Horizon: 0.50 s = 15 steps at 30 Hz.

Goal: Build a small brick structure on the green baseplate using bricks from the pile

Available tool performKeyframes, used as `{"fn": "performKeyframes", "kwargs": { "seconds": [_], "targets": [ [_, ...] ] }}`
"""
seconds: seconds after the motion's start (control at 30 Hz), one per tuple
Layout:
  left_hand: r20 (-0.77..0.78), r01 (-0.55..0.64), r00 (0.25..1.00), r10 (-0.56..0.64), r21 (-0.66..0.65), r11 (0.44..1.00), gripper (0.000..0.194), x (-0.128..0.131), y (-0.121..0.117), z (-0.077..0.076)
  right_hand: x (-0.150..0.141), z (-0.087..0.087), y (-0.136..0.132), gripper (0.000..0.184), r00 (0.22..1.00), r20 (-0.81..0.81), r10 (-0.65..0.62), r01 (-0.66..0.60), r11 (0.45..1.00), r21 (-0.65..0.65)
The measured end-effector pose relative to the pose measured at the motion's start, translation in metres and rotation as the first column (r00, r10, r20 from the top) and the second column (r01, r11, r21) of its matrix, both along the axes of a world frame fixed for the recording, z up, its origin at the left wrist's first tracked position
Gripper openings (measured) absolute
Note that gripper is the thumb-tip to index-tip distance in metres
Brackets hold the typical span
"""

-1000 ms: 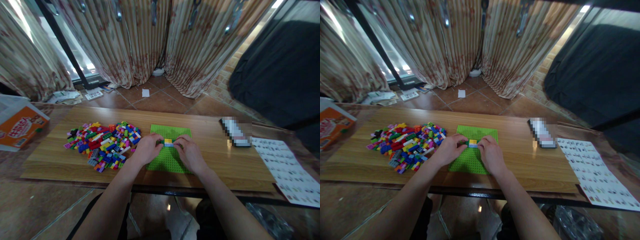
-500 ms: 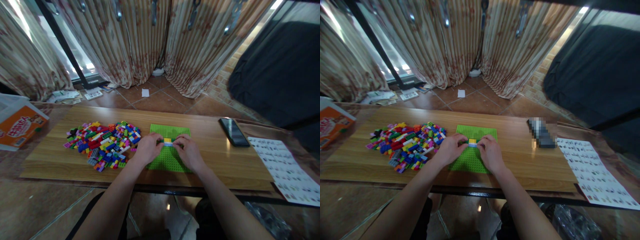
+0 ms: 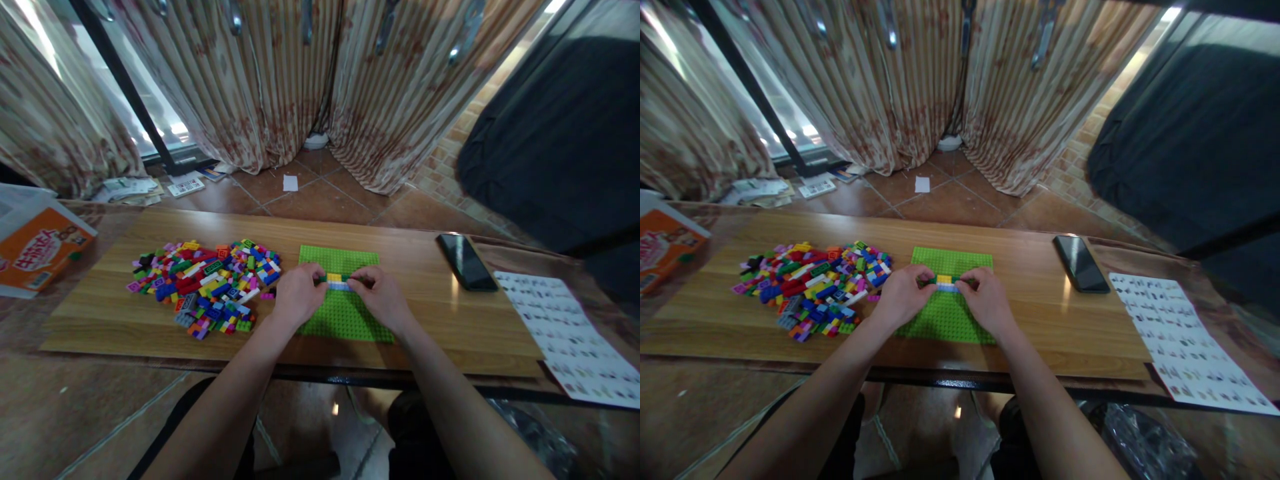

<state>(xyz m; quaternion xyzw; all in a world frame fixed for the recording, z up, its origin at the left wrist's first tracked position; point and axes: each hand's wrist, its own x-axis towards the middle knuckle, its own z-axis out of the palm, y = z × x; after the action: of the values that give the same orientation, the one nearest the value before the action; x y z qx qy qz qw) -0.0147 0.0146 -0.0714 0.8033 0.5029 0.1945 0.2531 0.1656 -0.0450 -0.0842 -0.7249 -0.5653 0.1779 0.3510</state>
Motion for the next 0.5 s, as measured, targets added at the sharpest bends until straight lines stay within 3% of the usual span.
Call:
{"fn": "performKeyframes", "kwargs": {
  "seconds": [0.5],
  "targets": [
    [0.001,-0.069,0.998,0.07,-0.099,0.993,0.013,0.0069,0.0021,0.0027,-0.0065,-0.0013,0.0075,0.008,0.999,-0.005,-0.032,0.032,0.998,-0.052]
  ]
}}
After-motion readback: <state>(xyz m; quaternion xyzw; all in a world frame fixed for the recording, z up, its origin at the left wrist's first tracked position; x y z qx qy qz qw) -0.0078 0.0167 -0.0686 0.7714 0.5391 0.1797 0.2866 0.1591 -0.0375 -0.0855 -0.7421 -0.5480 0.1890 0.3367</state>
